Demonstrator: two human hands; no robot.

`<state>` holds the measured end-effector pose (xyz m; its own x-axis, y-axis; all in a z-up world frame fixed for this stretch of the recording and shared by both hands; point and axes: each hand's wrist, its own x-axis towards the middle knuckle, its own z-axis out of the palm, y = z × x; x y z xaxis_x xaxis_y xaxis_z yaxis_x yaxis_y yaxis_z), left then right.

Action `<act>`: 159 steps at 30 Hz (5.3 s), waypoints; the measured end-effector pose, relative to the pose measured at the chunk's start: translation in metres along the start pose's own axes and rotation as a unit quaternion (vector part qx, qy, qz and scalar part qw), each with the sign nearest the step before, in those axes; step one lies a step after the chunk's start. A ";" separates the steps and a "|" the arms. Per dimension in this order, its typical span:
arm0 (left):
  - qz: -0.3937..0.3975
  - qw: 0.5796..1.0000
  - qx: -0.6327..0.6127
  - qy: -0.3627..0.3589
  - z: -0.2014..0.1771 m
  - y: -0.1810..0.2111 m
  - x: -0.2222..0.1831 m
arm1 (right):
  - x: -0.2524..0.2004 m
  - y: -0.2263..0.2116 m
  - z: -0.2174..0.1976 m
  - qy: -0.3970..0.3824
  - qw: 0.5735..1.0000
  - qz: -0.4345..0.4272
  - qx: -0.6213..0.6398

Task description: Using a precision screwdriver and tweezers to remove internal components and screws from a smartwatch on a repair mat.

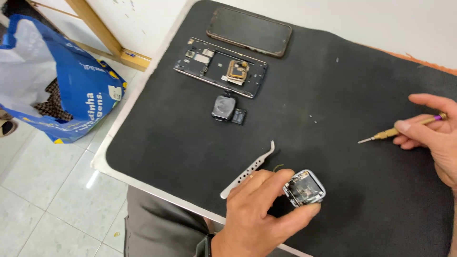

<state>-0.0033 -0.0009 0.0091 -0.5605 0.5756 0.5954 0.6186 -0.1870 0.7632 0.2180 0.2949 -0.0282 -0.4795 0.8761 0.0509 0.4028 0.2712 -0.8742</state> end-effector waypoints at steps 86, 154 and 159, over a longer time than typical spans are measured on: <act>0.068 0.942 0.311 -0.105 0.018 -0.012 -0.015 | -0.022 -0.101 0.075 0.121 0.970 0.112 0.178; -0.309 0.927 -0.055 -0.207 0.039 0.002 0.078 | -0.040 -0.111 0.069 0.056 0.951 0.089 0.290; -0.398 0.888 -0.108 -0.203 0.036 0.004 0.087 | -0.039 -0.113 0.070 0.056 0.951 0.097 0.289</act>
<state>-0.0295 0.0771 0.0553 -0.5004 0.8253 -0.2616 -0.0301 0.2853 0.9580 0.1363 0.2025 0.0344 -0.3404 0.9332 -0.1149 -0.0365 -0.1353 -0.9901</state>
